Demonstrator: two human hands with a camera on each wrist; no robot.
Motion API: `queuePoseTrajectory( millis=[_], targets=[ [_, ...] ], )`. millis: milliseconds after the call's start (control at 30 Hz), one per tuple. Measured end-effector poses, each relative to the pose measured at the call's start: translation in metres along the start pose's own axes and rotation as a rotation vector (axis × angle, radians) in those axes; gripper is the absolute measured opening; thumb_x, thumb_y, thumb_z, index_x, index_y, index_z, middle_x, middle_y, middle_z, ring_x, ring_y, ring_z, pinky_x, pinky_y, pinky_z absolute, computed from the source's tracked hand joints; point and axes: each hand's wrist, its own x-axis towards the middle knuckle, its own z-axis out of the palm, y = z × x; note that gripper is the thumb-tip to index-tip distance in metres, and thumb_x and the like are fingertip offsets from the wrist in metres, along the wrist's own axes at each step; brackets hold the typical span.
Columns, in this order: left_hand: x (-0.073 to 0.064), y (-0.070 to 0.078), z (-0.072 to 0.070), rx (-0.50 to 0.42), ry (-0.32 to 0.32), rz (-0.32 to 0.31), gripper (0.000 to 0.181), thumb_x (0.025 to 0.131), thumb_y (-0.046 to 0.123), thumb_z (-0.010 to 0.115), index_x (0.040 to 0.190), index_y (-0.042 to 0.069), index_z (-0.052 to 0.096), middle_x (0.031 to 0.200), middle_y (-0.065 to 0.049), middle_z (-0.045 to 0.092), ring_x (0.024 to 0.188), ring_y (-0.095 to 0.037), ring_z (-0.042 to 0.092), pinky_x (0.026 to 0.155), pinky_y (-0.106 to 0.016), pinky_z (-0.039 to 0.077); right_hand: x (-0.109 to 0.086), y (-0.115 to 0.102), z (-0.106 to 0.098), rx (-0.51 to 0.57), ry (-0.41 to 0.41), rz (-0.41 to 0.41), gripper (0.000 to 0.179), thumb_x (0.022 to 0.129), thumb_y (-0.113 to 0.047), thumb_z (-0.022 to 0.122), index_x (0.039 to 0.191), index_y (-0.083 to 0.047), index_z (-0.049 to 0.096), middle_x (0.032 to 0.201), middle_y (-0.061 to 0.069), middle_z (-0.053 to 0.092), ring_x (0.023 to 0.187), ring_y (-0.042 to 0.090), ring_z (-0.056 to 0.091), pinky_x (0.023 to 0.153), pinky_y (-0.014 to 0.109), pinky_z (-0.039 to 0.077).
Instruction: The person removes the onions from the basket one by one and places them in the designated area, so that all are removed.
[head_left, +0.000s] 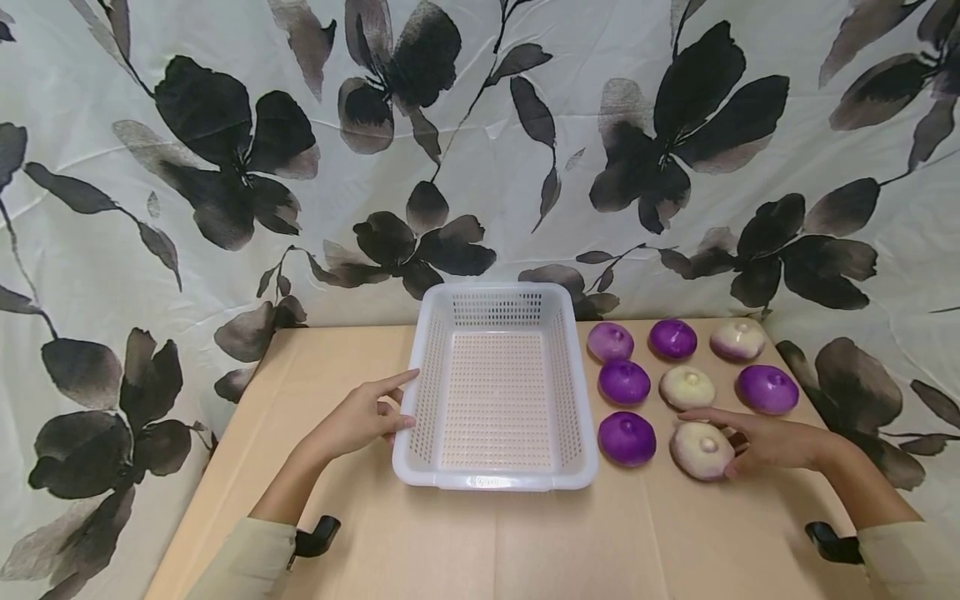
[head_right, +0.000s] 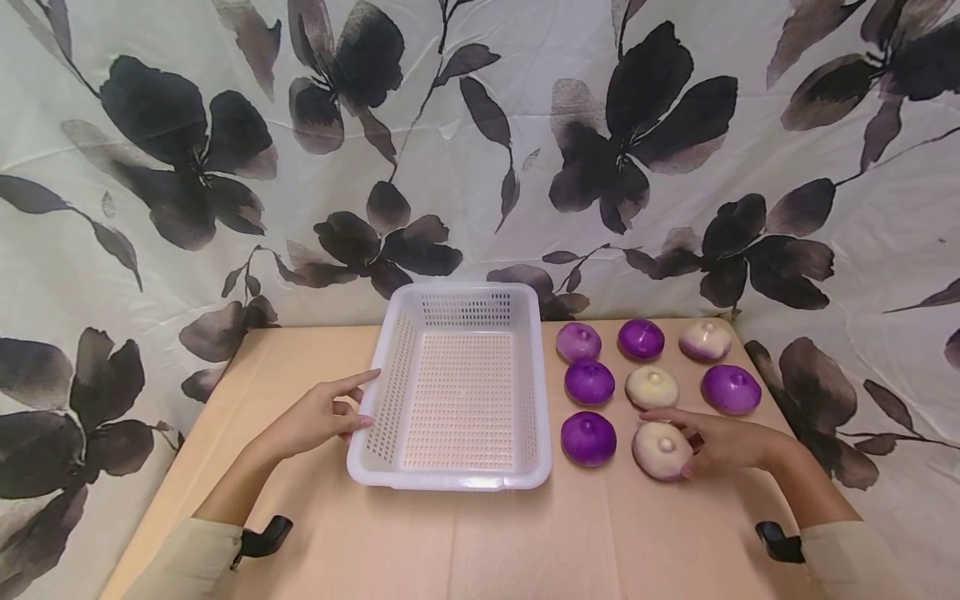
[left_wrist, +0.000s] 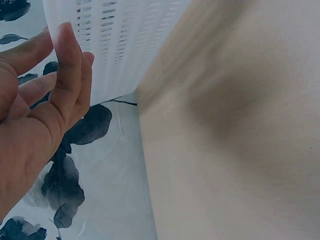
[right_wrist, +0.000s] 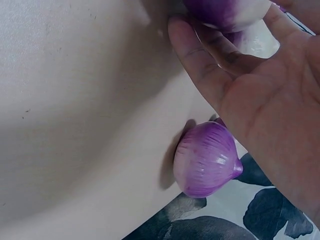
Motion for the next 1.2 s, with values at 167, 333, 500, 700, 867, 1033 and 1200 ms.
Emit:
queuePoseTrajectory(
  millis=[167,333,500,700,867,1033,1200],
  targets=[
    [0.000,0.000,0.001,-0.003,0.000,0.002,0.077,0.090,-0.003,0.075,0.158,-0.001,0.038,0.110,-0.025,0.058,0.070,-0.022,0.067,0.063,-0.040,0.064,-0.001,-0.001,0.000,-0.004,-0.003,-0.002,0.082,0.088,-0.017,0.078,0.159,-0.011,0.038,0.157,0.029,0.033,0.119,-0.004,0.049,0.089,0.024,0.050],
    [-0.001,0.000,0.001,-0.002,-0.001,0.003,0.077,0.090,-0.003,0.074,0.158,-0.001,0.037,0.110,-0.026,0.059,0.070,-0.021,0.067,0.063,-0.043,0.064,-0.001,-0.001,0.001,0.003,-0.011,-0.009,0.081,0.088,-0.018,0.078,0.159,-0.010,0.038,0.156,0.029,0.034,0.119,-0.004,0.049,0.088,0.023,0.050],
    [0.000,-0.001,0.001,0.003,-0.001,0.011,0.077,0.091,-0.003,0.074,0.158,-0.001,0.037,0.110,-0.026,0.058,0.070,-0.020,0.067,0.064,-0.046,0.064,-0.001,0.000,0.001,0.005,-0.014,0.007,0.081,0.089,-0.018,0.077,0.159,-0.010,0.038,0.156,0.028,0.036,0.119,-0.005,0.048,0.088,0.023,0.050],
    [-0.001,-0.002,0.000,0.001,-0.005,0.014,0.076,0.091,-0.003,0.074,0.158,-0.002,0.037,0.110,-0.026,0.058,0.068,-0.019,0.067,0.063,-0.045,0.064,-0.001,0.001,0.000,0.019,-0.012,0.008,0.083,0.089,-0.018,0.078,0.160,-0.012,0.036,0.158,0.029,0.031,0.121,-0.007,0.047,0.089,0.023,0.050],
    [0.000,-0.001,0.001,0.004,-0.003,0.019,0.076,0.091,-0.003,0.074,0.157,-0.002,0.037,0.109,-0.026,0.058,0.069,-0.018,0.067,0.063,-0.044,0.064,-0.002,0.002,0.001,0.026,-0.009,0.016,0.083,0.088,-0.018,0.078,0.160,-0.012,0.036,0.159,0.030,0.030,0.120,-0.008,0.047,0.089,0.023,0.050],
    [0.002,0.000,0.002,0.002,-0.001,0.014,0.076,0.090,-0.003,0.075,0.157,-0.001,0.038,0.109,-0.025,0.058,0.069,-0.018,0.067,0.062,-0.042,0.063,-0.008,0.003,0.001,0.010,0.004,0.006,0.080,0.091,-0.016,0.076,0.160,-0.011,0.036,0.156,0.028,0.036,0.121,-0.005,0.050,0.090,0.024,0.051],
    [0.002,0.002,0.005,0.027,0.015,0.011,0.076,0.090,-0.001,0.075,0.157,-0.001,0.039,0.111,-0.025,0.058,0.067,-0.020,0.065,0.060,-0.037,0.063,-0.019,-0.004,-0.006,0.026,0.002,0.011,0.076,0.095,-0.014,0.072,0.158,-0.003,0.032,0.146,0.032,0.047,0.117,0.001,0.059,0.091,0.024,0.055]
  ],
)
